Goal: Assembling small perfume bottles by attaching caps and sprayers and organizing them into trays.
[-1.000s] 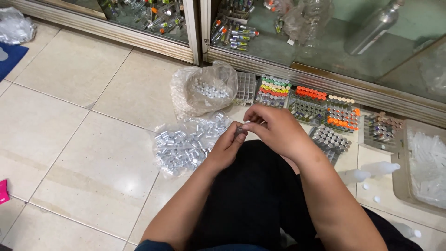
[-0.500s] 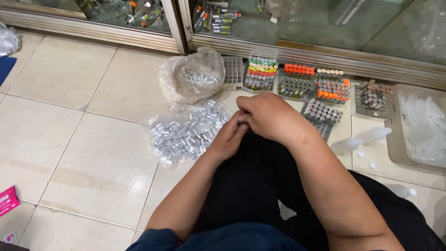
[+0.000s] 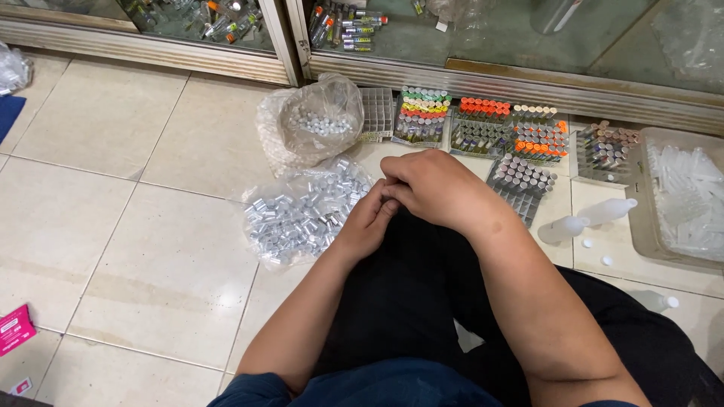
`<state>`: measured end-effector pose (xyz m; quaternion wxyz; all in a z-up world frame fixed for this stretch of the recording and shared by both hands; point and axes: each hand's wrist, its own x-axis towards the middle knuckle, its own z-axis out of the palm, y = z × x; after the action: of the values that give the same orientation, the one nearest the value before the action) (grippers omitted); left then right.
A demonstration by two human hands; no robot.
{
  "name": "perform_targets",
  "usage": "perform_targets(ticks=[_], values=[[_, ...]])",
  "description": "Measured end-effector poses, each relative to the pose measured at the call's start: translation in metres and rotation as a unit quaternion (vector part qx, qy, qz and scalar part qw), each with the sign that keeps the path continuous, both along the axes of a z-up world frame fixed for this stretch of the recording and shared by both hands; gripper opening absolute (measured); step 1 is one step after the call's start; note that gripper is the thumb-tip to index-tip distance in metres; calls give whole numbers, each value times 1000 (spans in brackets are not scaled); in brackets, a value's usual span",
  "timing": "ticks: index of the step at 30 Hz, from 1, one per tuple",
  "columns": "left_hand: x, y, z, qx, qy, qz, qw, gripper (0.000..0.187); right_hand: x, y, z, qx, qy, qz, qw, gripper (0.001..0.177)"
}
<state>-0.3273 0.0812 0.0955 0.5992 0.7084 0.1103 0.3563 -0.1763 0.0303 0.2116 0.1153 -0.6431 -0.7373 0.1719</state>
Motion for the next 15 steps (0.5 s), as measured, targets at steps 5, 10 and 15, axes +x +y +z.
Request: perform_targets(ticks=[5, 10, 15], values=[[0, -1, -12, 0, 5, 2, 1000, 15, 0, 2, 5, -35, 6, -12, 999, 5], [-7, -13, 15, 2, 11, -1, 1000, 19, 3, 6, -4, -108, 37, -46, 992, 6], [-6, -12, -5, -7, 20, 4, 1000, 24, -5, 10, 3, -136, 39, -56, 988, 9]])
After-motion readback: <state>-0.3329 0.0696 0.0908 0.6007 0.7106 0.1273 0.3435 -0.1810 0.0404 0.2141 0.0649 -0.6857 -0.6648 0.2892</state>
